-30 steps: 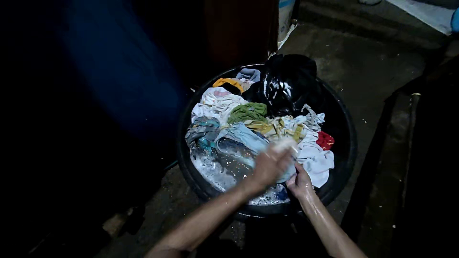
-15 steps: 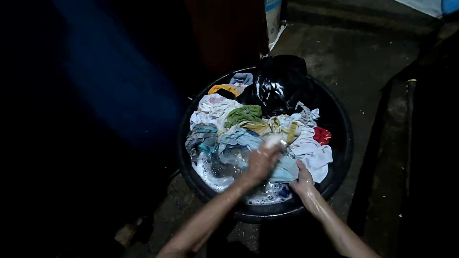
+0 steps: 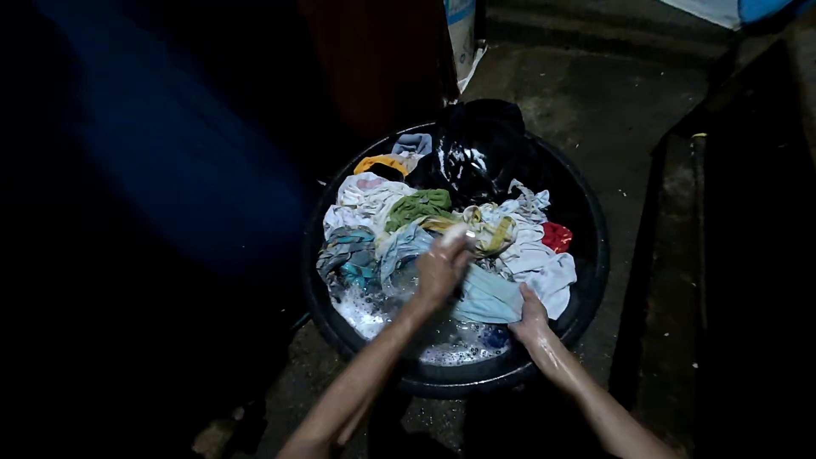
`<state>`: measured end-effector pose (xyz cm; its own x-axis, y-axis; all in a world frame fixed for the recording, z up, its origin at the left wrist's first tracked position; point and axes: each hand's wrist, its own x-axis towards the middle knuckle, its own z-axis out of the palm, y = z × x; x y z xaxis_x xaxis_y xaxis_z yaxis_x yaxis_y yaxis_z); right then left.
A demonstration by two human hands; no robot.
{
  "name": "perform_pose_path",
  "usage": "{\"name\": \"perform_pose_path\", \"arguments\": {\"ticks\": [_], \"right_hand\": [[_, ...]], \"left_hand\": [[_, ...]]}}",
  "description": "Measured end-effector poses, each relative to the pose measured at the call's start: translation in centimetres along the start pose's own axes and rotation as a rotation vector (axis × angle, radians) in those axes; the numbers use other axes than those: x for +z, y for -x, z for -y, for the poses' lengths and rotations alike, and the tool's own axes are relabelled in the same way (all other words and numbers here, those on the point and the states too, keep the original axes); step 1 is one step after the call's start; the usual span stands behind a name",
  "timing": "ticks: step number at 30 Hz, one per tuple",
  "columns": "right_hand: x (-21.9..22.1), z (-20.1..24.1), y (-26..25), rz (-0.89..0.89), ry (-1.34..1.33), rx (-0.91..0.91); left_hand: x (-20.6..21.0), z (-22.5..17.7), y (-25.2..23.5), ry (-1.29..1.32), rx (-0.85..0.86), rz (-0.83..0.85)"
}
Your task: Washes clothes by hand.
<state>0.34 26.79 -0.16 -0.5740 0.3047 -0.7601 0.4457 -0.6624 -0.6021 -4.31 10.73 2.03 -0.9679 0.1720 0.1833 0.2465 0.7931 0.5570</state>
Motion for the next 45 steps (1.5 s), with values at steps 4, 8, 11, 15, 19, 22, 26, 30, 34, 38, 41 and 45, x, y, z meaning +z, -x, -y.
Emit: {"name": "perform_pose_path", "arguments": {"ticks": [4, 8, 11, 15, 19, 22, 26, 30, 34, 38, 41, 45], "right_hand": [[-0.3, -0.3, 0.0, 0.007, -0.086, 0.029], [-0.2, 0.2, 0.4, 0.113, -0.012, -0.003], [-1.0, 0.6, 0.6, 0.11, 0.031, -0.086], [-1.5, 0.5, 1.2, 0.151, 0.39, -0.35], [0.3, 1.7, 3.8, 0.517, 1.091, -0.766], [3.1, 3.3, 6.8, 0.788, 1.049, -0.876], [5.0, 6.5, 11.7, 0.947, 0.654, -0.75], [4.7, 8.6, 12.8, 1.112, 0.412, -0.667], [2.6, 5.8, 6.4, 0.93, 0.07, -0.406], [0.1, 0.0, 4.3, 0.456, 0.365, -0.048], [0.6, -0.4, 6.4, 0.512, 0.681, -0.103], [2.6, 3.0, 8.3, 0.701, 0.839, -0.57]], "left_hand": [[3.1, -4.4, 4.4, 0.155, 0.16, 0.335], [0.8, 5.6, 0.0, -0.124, -0.067, 0.294], [-2.5, 8.8, -1.7, -0.141, -0.258, 0.091], [-6.1, 4.9, -1.6, 0.085, -0.393, -0.127], [-7.4, 1.0, 1.3, 0.22, -0.239, 0.086], [-5.4, 1.8, 2.0, 0.189, -0.262, 0.322], [-5.4, 4.6, 3.0, 0.167, -0.342, 0.302], [-7.9, 6.7, 4.2, 0.185, -0.435, 0.16], [-8.6, 9.2, 4.5, 0.305, -0.573, 0.035], [-8.8, 7.5, 5.2, 0.383, -0.594, 0.02], [-6.6, 6.5, 5.8, 0.316, -0.512, 0.141], [-2.7, 6.0, 7.1, 0.059, -0.367, 0.427]]}}
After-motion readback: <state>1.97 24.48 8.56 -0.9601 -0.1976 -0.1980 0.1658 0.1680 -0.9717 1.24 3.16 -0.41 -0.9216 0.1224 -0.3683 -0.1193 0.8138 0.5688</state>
